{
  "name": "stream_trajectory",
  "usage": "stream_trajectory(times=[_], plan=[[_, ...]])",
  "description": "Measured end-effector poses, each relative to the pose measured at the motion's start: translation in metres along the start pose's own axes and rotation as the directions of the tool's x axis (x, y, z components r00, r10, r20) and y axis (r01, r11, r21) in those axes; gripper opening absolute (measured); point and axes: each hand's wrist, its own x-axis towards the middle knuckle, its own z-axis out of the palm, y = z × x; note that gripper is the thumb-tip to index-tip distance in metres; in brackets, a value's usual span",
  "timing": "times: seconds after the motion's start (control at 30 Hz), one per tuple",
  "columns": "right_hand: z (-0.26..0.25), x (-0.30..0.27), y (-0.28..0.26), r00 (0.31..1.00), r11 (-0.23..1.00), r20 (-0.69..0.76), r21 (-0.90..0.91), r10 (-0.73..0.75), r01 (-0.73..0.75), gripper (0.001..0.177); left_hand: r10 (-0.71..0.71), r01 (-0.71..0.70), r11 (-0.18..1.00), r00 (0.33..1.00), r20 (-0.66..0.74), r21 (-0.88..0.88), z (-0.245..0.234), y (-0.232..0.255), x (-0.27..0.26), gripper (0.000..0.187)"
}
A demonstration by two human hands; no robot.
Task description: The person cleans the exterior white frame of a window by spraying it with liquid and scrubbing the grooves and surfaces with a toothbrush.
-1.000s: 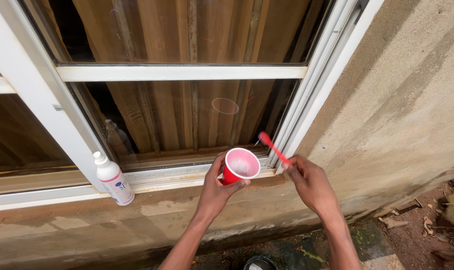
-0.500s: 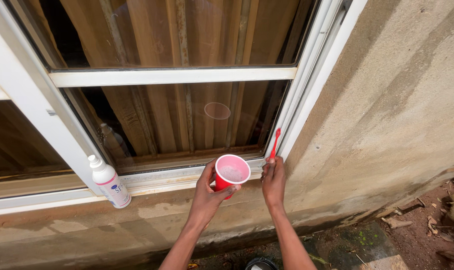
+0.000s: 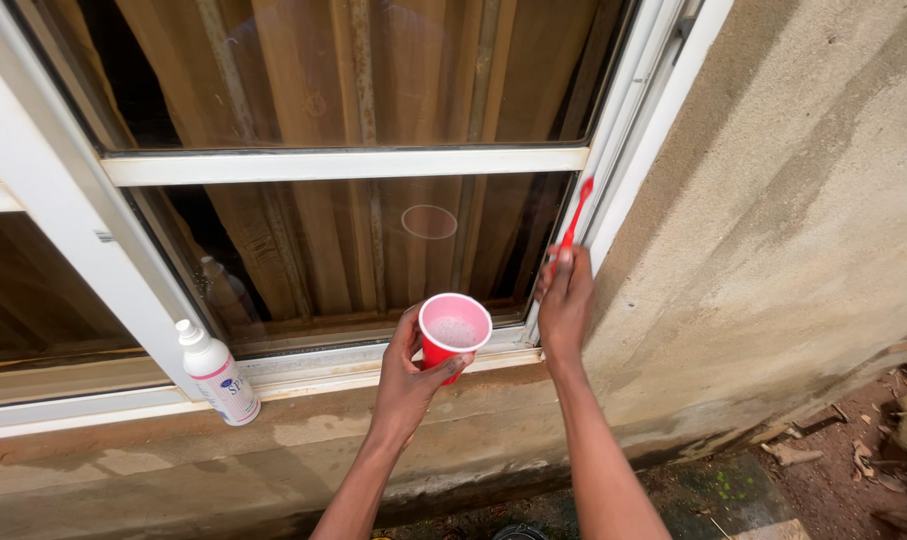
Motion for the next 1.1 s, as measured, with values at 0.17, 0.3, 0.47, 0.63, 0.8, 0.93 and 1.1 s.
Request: stream_trajectory(times=[0.17,0.3,0.47,0.63,0.8,0.93,1.1], plan=[[0.004,-0.025,0.023,1.0,0.999,-0.005,0.041,0.01,-0.01,0.032,0.088,-0.087,0.996,0.996,0.006,-0.034,-0.006,0.018,0.006,0.084],[0.002,0.007,-0.005,1.0,1.0,-0.025,-0.012,0.007,-0.008,0.031,0.112,-0.112,0.994,0.994,-0.009,0.002,-0.013,0.027,0.011,0.087],[-0.001,0.025,-0.018,0.991,0.989,-0.079,-0.11,-0.111,0.102,0.032,0.108,-0.109,0.994,0.994,-0.031,-0.018,-0.018,0.029,0.012,0.087],[0.012,-0.042,0.041,0.989,0.982,-0.116,-0.152,0.093,-0.11,0.034,0.062,-0.062,0.998,0.997,-0.041,-0.013,-0.026,0.022,0.001,0.086],[0.025,-0.08,0.053,0.959,0.961,-0.146,0.166,0.244,-0.219,0.032,0.038,-0.04,0.998,0.999,-0.032,-0.055,-0.033,0.019,-0.002,0.086],[0.026,-0.028,0.013,0.977,0.968,-0.137,0.213,0.164,-0.133,0.024,0.011,-0.011,1.0,1.0,-0.021,-0.007,-0.033,0.022,0.003,0.087],[0.025,0.0,-0.004,0.99,0.95,-0.084,0.301,0.117,-0.087,0.03,-0.004,0.004,1.0,1.0,0.003,-0.005,-0.034,0.024,0.006,0.088]])
